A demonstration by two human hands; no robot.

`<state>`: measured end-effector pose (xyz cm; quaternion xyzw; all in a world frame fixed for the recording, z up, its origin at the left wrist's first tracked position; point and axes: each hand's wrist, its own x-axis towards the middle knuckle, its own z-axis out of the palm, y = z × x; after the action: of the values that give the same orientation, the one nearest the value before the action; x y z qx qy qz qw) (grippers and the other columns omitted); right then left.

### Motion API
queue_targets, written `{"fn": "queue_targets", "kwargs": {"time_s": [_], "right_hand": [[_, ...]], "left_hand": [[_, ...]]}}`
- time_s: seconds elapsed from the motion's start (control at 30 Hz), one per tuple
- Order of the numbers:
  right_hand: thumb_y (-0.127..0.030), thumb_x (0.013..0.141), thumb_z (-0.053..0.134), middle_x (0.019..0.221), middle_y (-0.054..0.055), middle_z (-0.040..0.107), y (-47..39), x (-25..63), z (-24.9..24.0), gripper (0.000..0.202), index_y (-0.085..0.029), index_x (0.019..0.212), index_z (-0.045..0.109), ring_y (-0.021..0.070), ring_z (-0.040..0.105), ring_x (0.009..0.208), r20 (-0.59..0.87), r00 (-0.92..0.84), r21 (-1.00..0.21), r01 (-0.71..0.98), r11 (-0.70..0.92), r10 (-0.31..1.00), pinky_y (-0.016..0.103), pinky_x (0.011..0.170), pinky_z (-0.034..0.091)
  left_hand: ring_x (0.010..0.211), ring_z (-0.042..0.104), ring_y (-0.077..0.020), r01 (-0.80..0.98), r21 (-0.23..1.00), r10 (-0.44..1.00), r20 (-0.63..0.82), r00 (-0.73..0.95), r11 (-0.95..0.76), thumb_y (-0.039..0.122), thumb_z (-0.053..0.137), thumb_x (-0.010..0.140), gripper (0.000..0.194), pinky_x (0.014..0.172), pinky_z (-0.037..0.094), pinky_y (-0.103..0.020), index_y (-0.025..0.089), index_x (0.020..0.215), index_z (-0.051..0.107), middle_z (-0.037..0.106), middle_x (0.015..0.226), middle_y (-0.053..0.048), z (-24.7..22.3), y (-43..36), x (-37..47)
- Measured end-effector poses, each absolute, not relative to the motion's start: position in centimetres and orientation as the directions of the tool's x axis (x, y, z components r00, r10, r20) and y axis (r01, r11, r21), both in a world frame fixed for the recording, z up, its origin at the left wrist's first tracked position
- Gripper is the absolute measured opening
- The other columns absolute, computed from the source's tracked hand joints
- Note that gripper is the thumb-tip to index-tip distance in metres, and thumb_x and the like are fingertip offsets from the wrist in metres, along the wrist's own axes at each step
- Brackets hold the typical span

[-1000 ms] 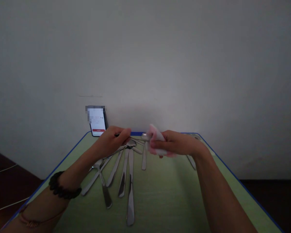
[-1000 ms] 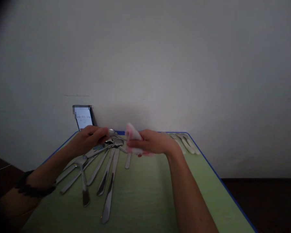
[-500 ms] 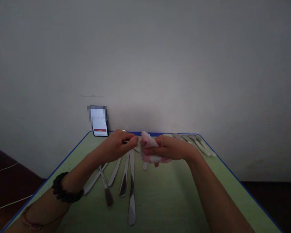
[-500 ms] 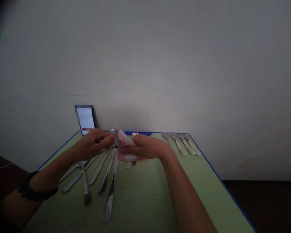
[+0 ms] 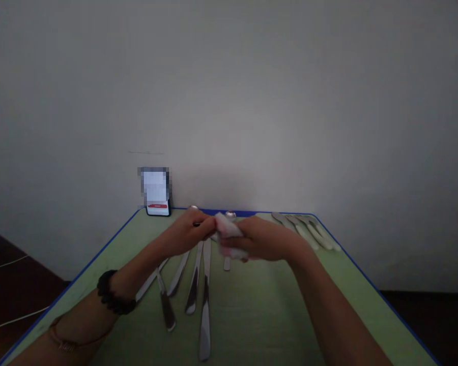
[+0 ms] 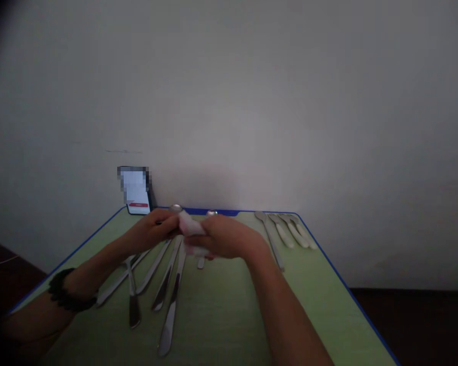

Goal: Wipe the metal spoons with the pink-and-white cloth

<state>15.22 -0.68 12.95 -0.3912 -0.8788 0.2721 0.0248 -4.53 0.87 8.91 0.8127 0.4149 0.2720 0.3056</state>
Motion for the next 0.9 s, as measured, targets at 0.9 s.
{"fn": "queue_targets", "kwargs": {"time_s": [0.9], "right_hand": [[-0.033, 0.082, 0.052, 0.081, 0.009, 0.070, 1.1, 16.3, 9.5, 0.025, -0.013, 0.089, 0.066, 0.0175, 0.063, 0.067, -0.235, -0.499, -0.370, 0.839, 0.399, 0.834, 0.024, 0.057, 0.041]], "left_hand": [[0.044, 0.034, -0.0093, 0.688, 0.671, 0.959, 0.236, 0.156, -0.277, 0.039, 0.041, 0.079, 0.036, 0.045, 0.025, -0.022, 0.017, 0.050, 0.046, 0.037, 0.044, 0.004, 10.2, 3.2, -9.4]]}}
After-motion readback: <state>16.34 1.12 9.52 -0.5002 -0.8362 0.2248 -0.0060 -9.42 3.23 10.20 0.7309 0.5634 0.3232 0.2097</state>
